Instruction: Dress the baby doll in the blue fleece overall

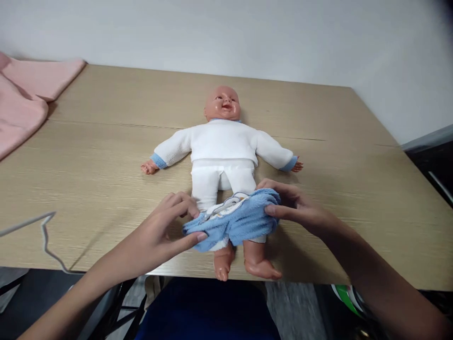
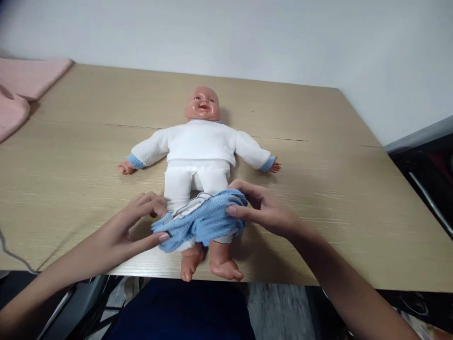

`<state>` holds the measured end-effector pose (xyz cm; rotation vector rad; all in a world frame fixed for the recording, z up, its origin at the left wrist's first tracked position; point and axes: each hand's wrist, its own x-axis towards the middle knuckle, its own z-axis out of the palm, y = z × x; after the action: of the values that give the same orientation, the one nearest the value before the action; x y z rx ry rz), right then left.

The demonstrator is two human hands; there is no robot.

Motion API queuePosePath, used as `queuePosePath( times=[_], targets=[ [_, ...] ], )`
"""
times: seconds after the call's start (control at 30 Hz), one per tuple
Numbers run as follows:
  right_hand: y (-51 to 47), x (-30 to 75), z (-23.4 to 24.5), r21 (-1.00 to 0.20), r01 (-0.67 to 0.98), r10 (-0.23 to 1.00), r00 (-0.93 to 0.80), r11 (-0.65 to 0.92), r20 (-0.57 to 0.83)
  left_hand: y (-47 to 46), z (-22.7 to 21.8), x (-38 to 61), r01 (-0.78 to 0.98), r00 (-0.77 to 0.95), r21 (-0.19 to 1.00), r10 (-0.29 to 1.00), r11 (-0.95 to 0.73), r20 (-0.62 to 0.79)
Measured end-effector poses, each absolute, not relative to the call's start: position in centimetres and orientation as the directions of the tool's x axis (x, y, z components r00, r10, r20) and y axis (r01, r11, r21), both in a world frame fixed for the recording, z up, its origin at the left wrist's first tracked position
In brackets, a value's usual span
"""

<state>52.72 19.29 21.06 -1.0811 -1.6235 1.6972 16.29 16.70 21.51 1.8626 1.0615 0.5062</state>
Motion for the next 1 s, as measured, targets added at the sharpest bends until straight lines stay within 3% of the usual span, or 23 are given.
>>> queuePosePath(
  times=[0.07,0.17,0.27,0.37,0.5,0.6,0.7,0.77,0.87,1.0],
  targets=[
    [19.5,52.1,20.8,-0.983,0.065,0.859,-0.477,-0.174,-0.184,16.7,21.3,16.1,0.394,0.556,0.906,0.825,-0.156,-0.099],
    [20.2,51.1,20.5,-0.991,0.050,0.915,-0.381,-0.125,-0.134,17.3,21.0,16.6,0.254,0.469,0.967,0.876,-0.015,-0.110],
    [21.3,50.6,19.9,-0.989,0.141,0.957,-0.277,-0.046,-0.084,18.4,20.3,17.5,0.090,0.392,0.989,0.908,0.121,-0.147],
    [22.4,50.8,19.2,-0.950,0.297,0.965,-0.262,0.098,0.017,19.4,19.9,17.9,0.024,0.428,0.976,0.880,0.214,-0.204],
    [23.1,51.0,18.7,-0.886,0.400,0.946,-0.303,0.236,0.116,20.2,20.0,17.1,0.247,0.380,0.968,0.914,0.045,-0.140],
    [23.1,50.1,18.8,-0.855,0.444,0.957,-0.226,0.269,0.184,21.4,20.0,16.2,0.419,0.400,0.881,0.916,-0.220,0.039],
    [23.6,48.9,18.5,-0.851,0.418,0.948,-0.158,0.317,0.275,23.3,19.6,16.2,0.416,0.437,0.795,0.864,-0.441,0.251],
    [24.6,48.3,17.9,-0.884,0.361,0.954,-0.134,0.298,0.267,25.1,19.3,16.7,0.336,0.395,0.842,0.875,-0.421,0.280],
    [26.6,47.9,16.7,-0.928,0.295,0.974,-0.095,0.226,0.207,28.2,19.1,18.0,0.214,0.359,0.946,0.920,-0.243,0.155],
    [28.9,47.8,15.4,-0.965,0.191,0.983,-0.071,0.178,0.167,32.7,19.2,19.0,0.147,0.482,0.981,0.875,-0.129,0.043]
  ],
)
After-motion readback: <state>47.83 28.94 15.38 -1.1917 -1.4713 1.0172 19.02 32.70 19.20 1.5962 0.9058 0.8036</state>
